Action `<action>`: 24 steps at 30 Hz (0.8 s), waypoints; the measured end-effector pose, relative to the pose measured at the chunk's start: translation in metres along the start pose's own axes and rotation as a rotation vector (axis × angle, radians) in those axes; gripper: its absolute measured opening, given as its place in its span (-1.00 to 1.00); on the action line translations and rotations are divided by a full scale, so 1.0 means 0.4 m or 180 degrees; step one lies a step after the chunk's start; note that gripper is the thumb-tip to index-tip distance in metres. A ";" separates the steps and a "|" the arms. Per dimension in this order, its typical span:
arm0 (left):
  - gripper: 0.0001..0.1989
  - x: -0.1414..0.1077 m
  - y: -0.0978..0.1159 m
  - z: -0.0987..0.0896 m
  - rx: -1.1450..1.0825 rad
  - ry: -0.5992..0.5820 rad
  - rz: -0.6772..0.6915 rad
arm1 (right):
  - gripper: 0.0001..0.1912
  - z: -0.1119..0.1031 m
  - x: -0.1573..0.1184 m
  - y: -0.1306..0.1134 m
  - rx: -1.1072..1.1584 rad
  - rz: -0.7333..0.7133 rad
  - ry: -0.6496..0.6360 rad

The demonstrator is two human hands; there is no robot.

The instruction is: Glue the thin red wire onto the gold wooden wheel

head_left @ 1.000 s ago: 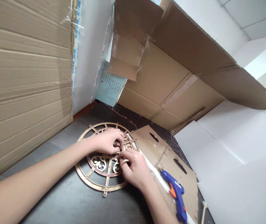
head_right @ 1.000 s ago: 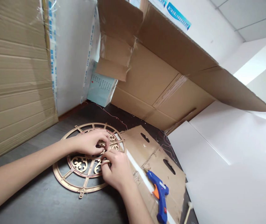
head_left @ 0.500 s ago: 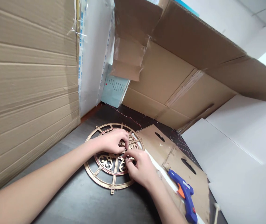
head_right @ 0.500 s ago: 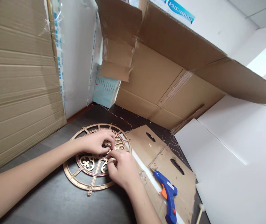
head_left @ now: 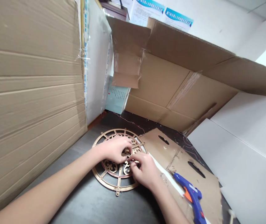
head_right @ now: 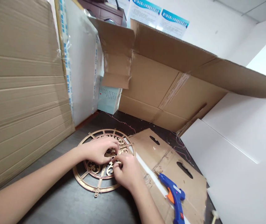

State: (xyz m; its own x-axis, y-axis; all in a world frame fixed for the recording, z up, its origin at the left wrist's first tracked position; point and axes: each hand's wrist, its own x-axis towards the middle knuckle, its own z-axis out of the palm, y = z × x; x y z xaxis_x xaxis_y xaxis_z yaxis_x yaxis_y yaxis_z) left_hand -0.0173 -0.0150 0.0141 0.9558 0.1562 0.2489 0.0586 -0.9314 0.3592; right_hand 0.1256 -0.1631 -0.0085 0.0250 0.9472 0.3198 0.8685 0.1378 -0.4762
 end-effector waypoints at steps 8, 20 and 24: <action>-0.79 -0.004 0.020 -0.002 0.0148 -0.0012 -0.0031 | -0.71 -0.001 0.000 -0.002 0.0089 0.0008 0.0011; -0.76 -0.015 0.027 -0.006 0.0288 -0.0092 -0.0073 | -0.72 0.014 -0.003 0.015 0.0257 -0.0057 0.0073; -0.77 -0.014 0.023 -0.004 0.0157 -0.0008 -0.0103 | -0.69 0.005 0.001 0.006 0.0218 -0.0046 0.0120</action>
State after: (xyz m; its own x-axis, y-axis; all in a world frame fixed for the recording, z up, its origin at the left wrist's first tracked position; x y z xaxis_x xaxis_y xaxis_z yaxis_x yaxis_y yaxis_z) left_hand -0.0226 -0.0241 0.0174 0.9539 0.1857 0.2357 0.1036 -0.9410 0.3222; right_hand 0.1265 -0.1619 -0.0113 0.0325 0.9335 0.3572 0.8331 0.1721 -0.5256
